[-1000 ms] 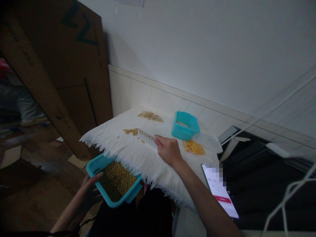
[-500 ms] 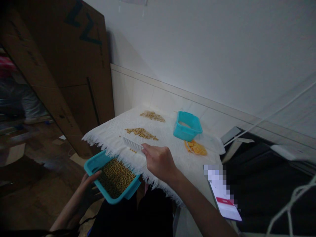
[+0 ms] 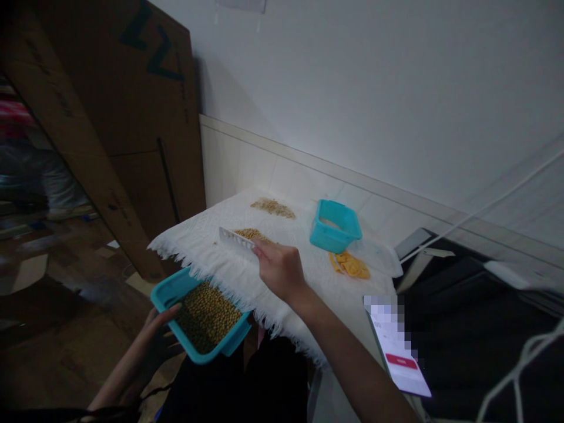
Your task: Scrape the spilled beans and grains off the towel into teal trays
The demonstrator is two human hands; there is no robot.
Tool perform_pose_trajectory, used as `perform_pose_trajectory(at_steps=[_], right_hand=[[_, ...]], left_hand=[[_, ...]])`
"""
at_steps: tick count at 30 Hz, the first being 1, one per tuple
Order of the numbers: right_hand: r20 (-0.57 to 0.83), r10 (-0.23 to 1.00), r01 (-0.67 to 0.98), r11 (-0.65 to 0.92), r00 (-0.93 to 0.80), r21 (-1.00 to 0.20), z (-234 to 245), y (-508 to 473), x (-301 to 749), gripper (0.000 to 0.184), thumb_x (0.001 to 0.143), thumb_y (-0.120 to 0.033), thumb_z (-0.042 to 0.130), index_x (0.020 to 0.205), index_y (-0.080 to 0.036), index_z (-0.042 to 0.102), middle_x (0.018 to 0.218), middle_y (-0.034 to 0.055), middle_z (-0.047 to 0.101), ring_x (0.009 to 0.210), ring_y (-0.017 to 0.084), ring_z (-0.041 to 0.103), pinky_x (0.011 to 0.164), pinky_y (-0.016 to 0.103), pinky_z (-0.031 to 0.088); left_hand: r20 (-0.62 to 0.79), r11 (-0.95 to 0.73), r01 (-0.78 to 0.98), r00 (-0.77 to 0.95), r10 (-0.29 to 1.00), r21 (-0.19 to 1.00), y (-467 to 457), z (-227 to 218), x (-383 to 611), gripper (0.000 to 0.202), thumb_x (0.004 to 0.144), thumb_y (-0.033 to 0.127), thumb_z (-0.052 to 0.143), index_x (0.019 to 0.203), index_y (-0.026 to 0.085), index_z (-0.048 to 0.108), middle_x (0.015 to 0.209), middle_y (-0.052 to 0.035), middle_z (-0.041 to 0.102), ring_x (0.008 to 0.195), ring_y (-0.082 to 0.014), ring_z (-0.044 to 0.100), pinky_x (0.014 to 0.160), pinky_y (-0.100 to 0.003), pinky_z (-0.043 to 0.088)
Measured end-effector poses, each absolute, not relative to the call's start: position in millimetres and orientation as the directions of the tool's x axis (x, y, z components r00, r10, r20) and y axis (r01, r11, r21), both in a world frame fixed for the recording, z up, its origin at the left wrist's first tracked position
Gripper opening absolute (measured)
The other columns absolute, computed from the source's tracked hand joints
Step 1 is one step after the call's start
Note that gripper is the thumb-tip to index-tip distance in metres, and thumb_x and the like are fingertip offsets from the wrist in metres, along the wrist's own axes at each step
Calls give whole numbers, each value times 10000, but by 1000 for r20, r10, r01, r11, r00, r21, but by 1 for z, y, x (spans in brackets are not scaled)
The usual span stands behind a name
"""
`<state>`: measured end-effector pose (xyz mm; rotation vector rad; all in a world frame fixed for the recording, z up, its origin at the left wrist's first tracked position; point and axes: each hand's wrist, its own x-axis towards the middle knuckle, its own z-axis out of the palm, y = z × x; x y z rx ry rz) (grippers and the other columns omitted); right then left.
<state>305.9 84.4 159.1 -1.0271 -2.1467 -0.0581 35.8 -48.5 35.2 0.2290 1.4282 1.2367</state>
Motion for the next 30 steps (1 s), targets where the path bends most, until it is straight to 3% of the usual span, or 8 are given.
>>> perform_pose_trajectory(at_steps=[10,17,20,25,30], right_hand=[[509,634,633,746,-582,-205,153,110,266,364,1008,-65,753,1235,-302,910,1214,16,919,1065,208,899,957,298,701],[592,583,515,801,-557,-305,149,78,311,320,1026,-116,720,1177,-303,931,1123,19,928,990,221,914,927,319,729],[678,605,556,760,-417,-336,147,64,337,276,1051,-198,707,1150,-300,944,1098,38,927,948,251,918,892,348,744],[754,652,793,497,-73,-353,142,63,389,268,1038,-329,698,1067,-274,959,1002,85,924,822,303,902,778,379,728],[743,668,882,366,-25,-299,131,71,418,313,1032,-356,666,1069,-247,958,900,106,912,710,299,863,677,369,658]], left_hand=[[-587,391,-494,-341,735,777,-49,34,27,696,873,442,957,1461,327,603,1171,-113,797,837,-279,842,812,-487,733],[-606,406,-517,-308,733,753,-51,43,21,856,785,447,1030,1514,326,598,1188,-118,799,895,-299,847,829,-493,725],[-601,391,-525,-322,731,756,-50,42,20,815,784,417,1030,1481,328,616,1177,-105,798,886,-290,842,839,-496,723],[-583,387,-485,-362,727,784,-49,35,20,689,869,428,951,1461,337,611,1138,-80,778,845,-274,824,812,-492,729],[-544,380,-431,-366,755,818,-49,31,23,744,880,495,926,1517,349,571,1190,-87,766,845,-266,821,781,-455,726]])
